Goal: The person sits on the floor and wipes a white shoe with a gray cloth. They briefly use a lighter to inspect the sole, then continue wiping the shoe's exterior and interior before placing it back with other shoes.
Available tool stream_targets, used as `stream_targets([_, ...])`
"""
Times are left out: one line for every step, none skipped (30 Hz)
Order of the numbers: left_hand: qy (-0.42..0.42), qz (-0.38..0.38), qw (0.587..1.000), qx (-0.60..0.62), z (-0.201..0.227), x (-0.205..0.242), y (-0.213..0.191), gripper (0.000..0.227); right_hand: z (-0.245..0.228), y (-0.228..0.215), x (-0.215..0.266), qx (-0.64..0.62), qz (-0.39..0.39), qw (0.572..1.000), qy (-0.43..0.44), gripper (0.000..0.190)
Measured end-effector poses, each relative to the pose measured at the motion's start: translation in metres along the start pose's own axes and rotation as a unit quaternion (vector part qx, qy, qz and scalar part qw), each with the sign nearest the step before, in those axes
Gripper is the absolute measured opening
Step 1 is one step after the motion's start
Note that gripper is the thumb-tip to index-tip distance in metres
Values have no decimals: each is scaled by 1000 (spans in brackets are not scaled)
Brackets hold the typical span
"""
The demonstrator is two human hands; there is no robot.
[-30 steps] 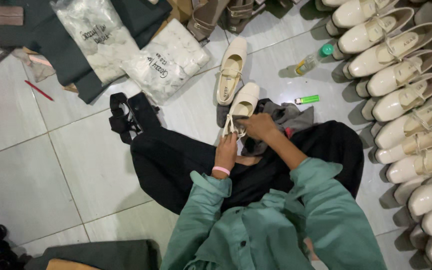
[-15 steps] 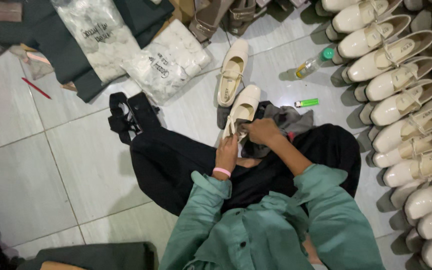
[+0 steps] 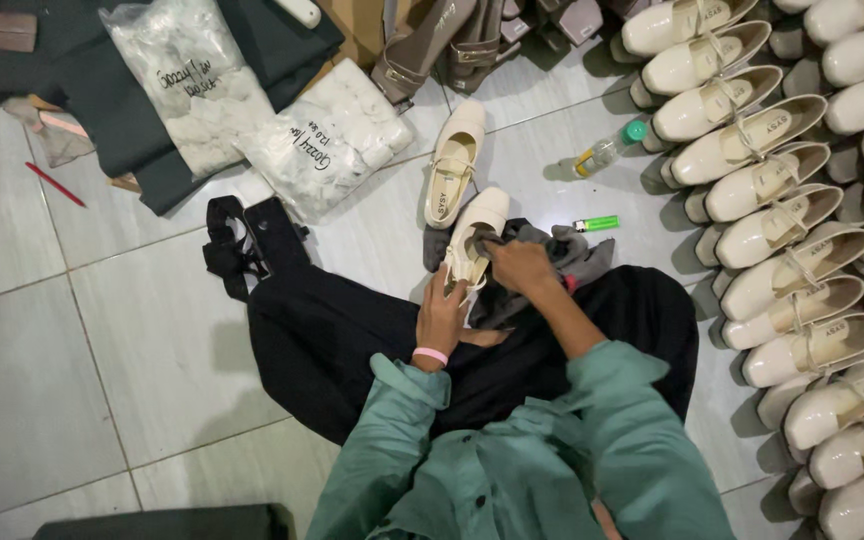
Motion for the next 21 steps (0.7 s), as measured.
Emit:
stream_targets([-5, 3, 1000, -3, 0, -2, 2, 42, -2, 1, -5, 5, -2, 1000, 1, 38])
stream_targets([-10, 5, 1000, -7, 1, -1, 3, 38, -3, 3, -7, 9, -5, 1000, 1, 35])
stream_targets([-16, 7, 1000, -10, 1, 0, 4, 35, -5, 5, -9, 9, -10, 1000, -17, 37])
stream_targets([-19, -6, 1000, -19, 2, 2, 5, 37, -5, 8, -7, 10, -16, 999, -34, 40])
stream_targets([-21, -19, 999, -27, 4, 4, 5, 38, -4, 9, -4, 10, -22, 998, -52, 42])
stream_targets([-20, -28, 999, -36, 4, 0, 6, 40, -2, 8, -7, 8, -18, 999, -30, 43])
stream_targets([-7, -15, 999, -42, 4, -4, 6, 41, 1, 7, -10, 6, -14, 1000, -9, 43])
stream_targets([3, -5, 999, -48, 3, -5, 4, 41, 1, 8, -9, 3, -13, 1000, 11, 44])
stream_targets([13, 6, 998, -54, 2, -6, 4, 42, 0, 10, -10, 7, -6, 1000, 18, 41])
stream_targets([4, -2, 999, -52, 2, -3, 3, 42, -2, 13, -8, 12, -1, 1000, 22, 39])
stream_targets([-4, -9, 999, -49, 1, -1, 4, 43, -4, 17, -6, 16, 3, 1000, 27, 37])
stream_targets([-11, -18, 999, -45, 1, 1, 5, 43, -4, 21, -2, 8, -12, 1000, 13, 38])
stream_targets([-16, -22, 999, -44, 2, 6, 5, 43, -5, 25, 1, -1, -28, 1000, -2, 39])
stream_targets([-15, -19, 999, -43, 2, 2, 6, 42, -4, 24, -4, -6, -36, 999, -16, 40])
stream_targets([-15, -17, 999, -43, 1, -3, 6, 42, -2, 22, -11, 3, -20, 1000, -13, 41])
stream_targets([-19, -13, 999, -40, 0, -4, 8, 41, 0, 21, -17, 12, -7, 1000, -12, 41])
stream_targets([-22, -10, 999, -37, -2, -7, 10, 40, 1, 21, -25, 20, 7, 1000, -12, 42])
stream_targets([-28, -11, 999, -34, -3, -4, 12, 39, -1, 23, -29, 17, 25, 1000, -8, 43])
stream_targets([-26, -14, 999, -39, -4, -2, 13, 40, -3, 25, -35, 15, 43, 999, -4, 44])
stream_targets([-22, -17, 999, -42, -6, -3, 15, 41, -5, 25, -40, 13, 62, 998, 1, 46])
stream_targets([-18, -20, 999, -46, -8, -3, 17, 42, -7, 26, -42, 12, 52, 999, 3, 43])
Point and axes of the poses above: each hand's wrist, its own x-axis away from the middle knuckle, its own y-axis out of the palm, z = x × y, the point moved 1 cm from there along -x, towards the middle knuckle, and after that the axes turned 1 degree about -x, right-handed, at the moved point
